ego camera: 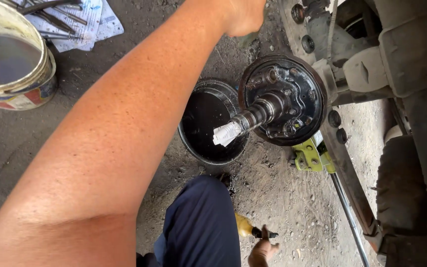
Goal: The person cleans a car part, likely a brake drum or hub, using a sponge and a spray bottle. They wipe the part with the sponge and spray it with liquid from the bottle, repeating the process to remove dirt and grime.
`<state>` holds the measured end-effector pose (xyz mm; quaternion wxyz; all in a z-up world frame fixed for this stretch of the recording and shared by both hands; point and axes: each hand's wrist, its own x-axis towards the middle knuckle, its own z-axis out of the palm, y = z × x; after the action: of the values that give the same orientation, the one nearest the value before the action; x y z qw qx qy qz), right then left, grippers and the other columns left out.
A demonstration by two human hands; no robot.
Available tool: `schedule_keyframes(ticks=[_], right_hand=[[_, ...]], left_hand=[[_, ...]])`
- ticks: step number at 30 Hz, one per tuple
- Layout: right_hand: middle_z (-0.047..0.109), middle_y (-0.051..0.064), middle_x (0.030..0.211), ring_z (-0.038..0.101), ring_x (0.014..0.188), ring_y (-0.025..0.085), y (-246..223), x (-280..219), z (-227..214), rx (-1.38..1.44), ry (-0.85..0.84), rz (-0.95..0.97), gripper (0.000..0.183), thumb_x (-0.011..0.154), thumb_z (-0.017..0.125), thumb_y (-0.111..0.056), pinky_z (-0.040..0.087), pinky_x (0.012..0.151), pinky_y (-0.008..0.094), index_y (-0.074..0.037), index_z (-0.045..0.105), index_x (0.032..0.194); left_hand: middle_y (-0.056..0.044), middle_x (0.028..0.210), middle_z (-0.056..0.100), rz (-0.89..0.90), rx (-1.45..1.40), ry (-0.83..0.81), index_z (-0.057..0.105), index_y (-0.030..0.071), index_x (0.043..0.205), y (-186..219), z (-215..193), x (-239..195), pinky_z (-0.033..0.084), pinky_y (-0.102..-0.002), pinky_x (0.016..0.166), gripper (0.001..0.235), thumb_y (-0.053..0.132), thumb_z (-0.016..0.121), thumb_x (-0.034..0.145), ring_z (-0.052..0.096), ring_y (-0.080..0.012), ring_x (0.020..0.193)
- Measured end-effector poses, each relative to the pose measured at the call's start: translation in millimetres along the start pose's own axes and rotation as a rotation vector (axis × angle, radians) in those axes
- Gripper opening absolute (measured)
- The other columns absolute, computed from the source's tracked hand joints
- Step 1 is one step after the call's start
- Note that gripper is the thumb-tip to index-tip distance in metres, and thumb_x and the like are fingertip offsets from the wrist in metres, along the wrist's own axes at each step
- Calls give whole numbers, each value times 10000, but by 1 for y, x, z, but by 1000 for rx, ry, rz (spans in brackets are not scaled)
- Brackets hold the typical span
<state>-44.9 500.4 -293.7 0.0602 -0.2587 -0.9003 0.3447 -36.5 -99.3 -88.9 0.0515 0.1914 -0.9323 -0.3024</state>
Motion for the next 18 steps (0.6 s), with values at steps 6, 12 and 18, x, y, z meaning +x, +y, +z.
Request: schedule_keyframes(ticks=[6, 12, 18], right_hand=[[492, 226, 1383, 493, 1261, 395, -42, 35, -31, -29, 110, -498, 674, 943, 731, -131, 407, 1070, 514, 51, 338, 1460], [515, 192, 1237, 557, 1157, 305, -256, -87, -8, 527, -339, -1251, 315, 1049, 601, 30, 561, 1009, 391, -14, 420, 1302], [710, 137, 1029, 729, 796, 254, -374, -165, -3, 782, -919, -807, 293, 1040, 551, -234, 667, 770, 380, -48, 568, 1265]], left_hand=[[-65, 743, 728, -34, -282, -130, 691, 49, 852, 59, -49, -70, 575, -301, 624, 186, 99, 567, 980, 692, -138, 622], [-71, 847, 723, 80, -483, -382, 612, 10, 1366, 93, -35, -59, 449, -195, 430, 426, 155, 719, 980, 600, -70, 558], [-171, 953, 781, 254, -867, -418, 624, 36, 1225, 116, -27, -46, 746, -281, 630, 328, -8, 683, 906, 828, -233, 738]])
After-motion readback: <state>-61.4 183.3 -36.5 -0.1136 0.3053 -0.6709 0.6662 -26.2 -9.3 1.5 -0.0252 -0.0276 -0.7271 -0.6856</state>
